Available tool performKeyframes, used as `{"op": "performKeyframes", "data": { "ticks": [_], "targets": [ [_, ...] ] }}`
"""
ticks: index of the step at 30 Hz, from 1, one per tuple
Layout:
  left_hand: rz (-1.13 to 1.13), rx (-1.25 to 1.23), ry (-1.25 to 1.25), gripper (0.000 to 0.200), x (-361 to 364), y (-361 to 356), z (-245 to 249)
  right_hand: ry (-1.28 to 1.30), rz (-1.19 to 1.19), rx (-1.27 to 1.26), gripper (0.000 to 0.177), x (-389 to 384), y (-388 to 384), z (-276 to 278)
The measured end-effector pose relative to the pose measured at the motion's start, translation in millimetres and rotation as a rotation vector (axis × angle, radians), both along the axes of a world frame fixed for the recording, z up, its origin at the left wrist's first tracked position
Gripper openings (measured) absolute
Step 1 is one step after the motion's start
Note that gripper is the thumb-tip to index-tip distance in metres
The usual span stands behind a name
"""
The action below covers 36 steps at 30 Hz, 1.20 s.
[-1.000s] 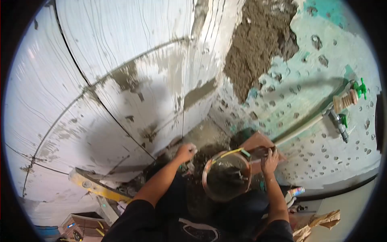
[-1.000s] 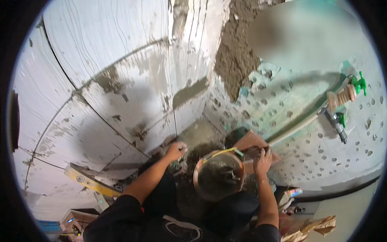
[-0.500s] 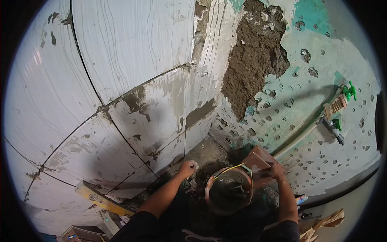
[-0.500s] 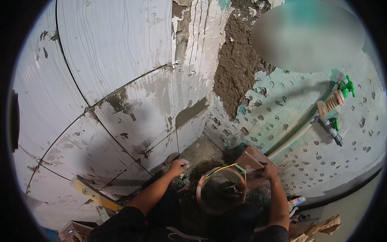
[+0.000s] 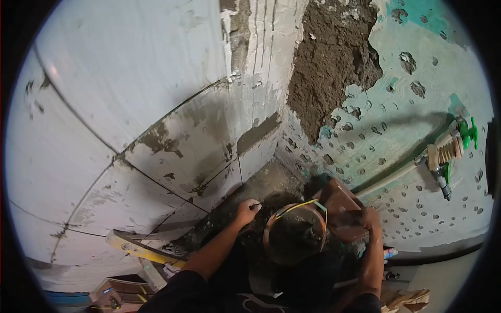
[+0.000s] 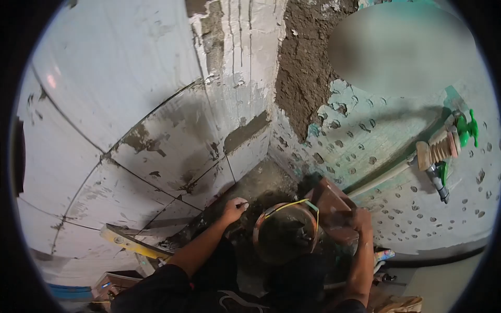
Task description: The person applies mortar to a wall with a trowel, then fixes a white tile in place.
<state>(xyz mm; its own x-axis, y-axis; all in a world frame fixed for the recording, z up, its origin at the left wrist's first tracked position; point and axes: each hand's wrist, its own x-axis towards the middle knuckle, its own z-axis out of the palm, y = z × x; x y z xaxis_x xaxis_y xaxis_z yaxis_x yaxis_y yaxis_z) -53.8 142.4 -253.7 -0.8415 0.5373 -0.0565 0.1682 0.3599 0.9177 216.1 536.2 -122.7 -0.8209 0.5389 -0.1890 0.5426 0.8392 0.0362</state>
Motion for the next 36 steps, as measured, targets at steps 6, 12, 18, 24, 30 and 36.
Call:
{"op": "performKeyframes", "data": {
  "ticks": [6, 12, 18, 24, 30, 36],
  "targets": [
    [0.025, -0.157, -0.329, 0.024, 38, -23, 47, -0.005, -0.175, -0.057, 0.025, 29, -33, 89],
    [-0.086, -0.279, -0.197, 0.028, 48, -32, 119, 0.072, -0.327, -0.022, 0.032, 62, -73, 147],
    [-0.303, -0.649, 0.407, 0.037, -13, -4, 274, 0.034, -0.409, 0.022, 0.025, 79, -131, 203],
    [-0.405, -1.292, 1.167, 0.05, -107, 25, 352, 0.025, -0.384, -0.11, 0.026, 93, -187, 232],
    [-0.495, -1.56, 1.172, 0.047, -121, 37, 411, 0.192, -0.397, -0.383, 0.021, 73, -217, 244],
    [-0.527, -1.606, 1.006, 0.045, -109, 52, 470, 0.219, -0.357, -0.494, 0.019, 72, -225, 238]
  ]
}}
